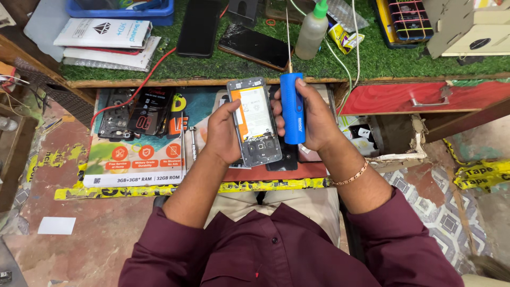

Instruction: The person removes the back cover of a blue smartphone, then uses a screwdriver to remove screws from the internal frame. The person handles the phone and screwdriver throughout the process.

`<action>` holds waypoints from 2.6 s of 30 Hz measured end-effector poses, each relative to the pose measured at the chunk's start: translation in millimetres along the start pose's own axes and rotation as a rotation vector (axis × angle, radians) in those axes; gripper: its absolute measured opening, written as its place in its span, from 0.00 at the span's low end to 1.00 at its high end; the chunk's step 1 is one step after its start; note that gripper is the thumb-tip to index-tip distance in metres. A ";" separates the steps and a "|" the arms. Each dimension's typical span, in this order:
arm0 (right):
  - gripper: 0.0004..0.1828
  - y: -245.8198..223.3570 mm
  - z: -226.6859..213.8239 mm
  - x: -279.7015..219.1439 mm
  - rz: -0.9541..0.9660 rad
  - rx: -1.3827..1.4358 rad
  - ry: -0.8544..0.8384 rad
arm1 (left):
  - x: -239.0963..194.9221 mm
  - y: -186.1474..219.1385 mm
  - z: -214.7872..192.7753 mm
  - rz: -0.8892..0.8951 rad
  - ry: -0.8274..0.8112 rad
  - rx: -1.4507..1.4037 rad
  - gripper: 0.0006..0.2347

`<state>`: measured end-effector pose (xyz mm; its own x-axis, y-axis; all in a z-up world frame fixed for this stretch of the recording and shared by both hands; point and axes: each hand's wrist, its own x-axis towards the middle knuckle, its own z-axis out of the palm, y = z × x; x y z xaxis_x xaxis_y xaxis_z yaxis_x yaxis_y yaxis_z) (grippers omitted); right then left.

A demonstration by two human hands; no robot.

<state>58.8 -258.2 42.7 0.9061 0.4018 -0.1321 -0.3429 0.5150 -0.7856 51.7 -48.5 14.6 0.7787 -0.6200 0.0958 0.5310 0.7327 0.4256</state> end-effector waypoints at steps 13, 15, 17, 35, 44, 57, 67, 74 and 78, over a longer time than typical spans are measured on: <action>0.23 12.4 25.1 -88.0 -0.156 -1.623 0.364 | 5.6 -17.1 -25.7 -0.068 0.067 0.075 0.39; 0.22 14.2 28.7 -91.5 -0.154 -1.673 0.353 | 6.9 -18.0 -27.3 -0.067 0.021 0.108 0.42; 0.22 16.7 32.1 -95.5 -0.115 -1.643 0.349 | 6.9 -20.8 -27.3 -0.066 0.025 0.107 0.42; 0.24 32.2 53.4 -113.2 0.037 -1.580 0.257 | 2.0 -12.8 -26.4 -0.037 -0.061 -0.070 0.40; 0.23 53.4 62.4 -121.8 0.109 -1.461 0.252 | 0.1 -8.5 -26.8 0.151 -0.012 -0.071 0.39; 0.21 72.2 62.9 -125.6 0.080 -1.322 0.244 | -5.1 -4.5 -22.9 0.395 0.009 -0.075 0.38; 0.20 86.7 57.7 -124.8 -0.004 -1.251 0.269 | -4.9 -4.1 -26.3 0.433 -0.014 -0.113 0.38; 0.18 90.8 59.3 -122.7 -0.029 -1.247 0.262 | -5.6 -7.6 -25.4 0.404 -0.031 -0.097 0.39; 0.18 94.7 60.4 -118.0 -0.021 -1.219 0.247 | -6.9 -10.0 -23.7 0.424 -0.064 -0.066 0.39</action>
<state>-95.5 -211.1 20.4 0.9762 0.1812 -0.1191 0.0061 -0.5719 -0.8203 49.0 -44.9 -11.6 0.9113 -0.2749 0.3066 0.1904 0.9415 0.2783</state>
